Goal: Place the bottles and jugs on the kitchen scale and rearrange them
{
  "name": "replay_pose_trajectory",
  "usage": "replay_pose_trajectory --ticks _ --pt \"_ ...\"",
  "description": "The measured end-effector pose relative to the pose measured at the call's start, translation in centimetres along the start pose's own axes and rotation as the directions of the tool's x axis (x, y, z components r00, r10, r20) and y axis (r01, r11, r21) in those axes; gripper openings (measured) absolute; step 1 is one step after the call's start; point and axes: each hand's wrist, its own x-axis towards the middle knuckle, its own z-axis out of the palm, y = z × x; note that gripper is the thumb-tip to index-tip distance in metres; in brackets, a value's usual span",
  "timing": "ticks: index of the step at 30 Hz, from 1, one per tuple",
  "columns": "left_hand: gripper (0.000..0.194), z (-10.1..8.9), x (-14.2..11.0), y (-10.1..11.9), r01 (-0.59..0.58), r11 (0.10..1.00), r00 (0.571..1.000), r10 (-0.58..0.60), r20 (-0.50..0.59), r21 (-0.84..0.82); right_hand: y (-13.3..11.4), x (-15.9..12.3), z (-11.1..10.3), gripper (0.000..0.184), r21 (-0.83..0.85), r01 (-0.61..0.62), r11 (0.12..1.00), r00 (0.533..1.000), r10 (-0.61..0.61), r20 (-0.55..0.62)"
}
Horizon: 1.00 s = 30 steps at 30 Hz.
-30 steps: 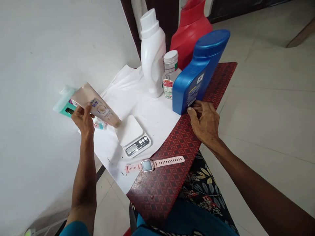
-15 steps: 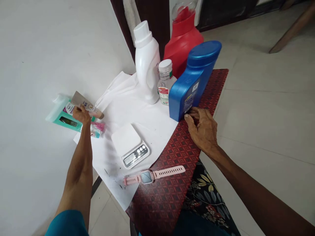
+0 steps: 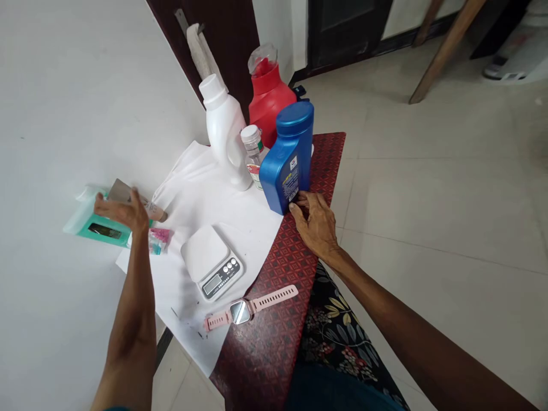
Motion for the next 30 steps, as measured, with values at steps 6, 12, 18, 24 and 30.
replay_pose_trajectory --ticks 6,12,18,24,30 --pt "0.049 6.9 -5.7 11.7 0.017 0.891 0.907 0.178 0.382 -0.453 -0.1 0.0 0.0 0.046 0.009 -0.029 1.0 0.999 0.029 0.019" --pt "0.055 12.8 -9.3 18.7 0.347 0.755 0.786 0.089 0.612 -0.557 -0.3 0.0 -0.1 0.043 0.025 -0.039 0.999 0.999 0.038 0.023" --pt "0.049 13.4 -10.1 19.2 0.456 0.698 0.855 -0.17 0.49 -0.553 -0.4 0.1 -0.1 0.04 0.032 -0.06 0.998 0.998 0.059 0.031" --pt "0.051 9.1 -9.8 16.4 0.433 0.696 0.896 -0.265 0.356 -0.572 -0.4 0.1 0.0 0.04 0.021 -0.057 0.998 0.998 0.056 0.036" --pt "0.051 2.3 -8.6 14.2 0.335 0.709 0.942 -0.237 0.238 -0.62 -0.3 0.0 0.0 0.037 -0.014 -0.039 0.999 0.999 0.04 0.019"
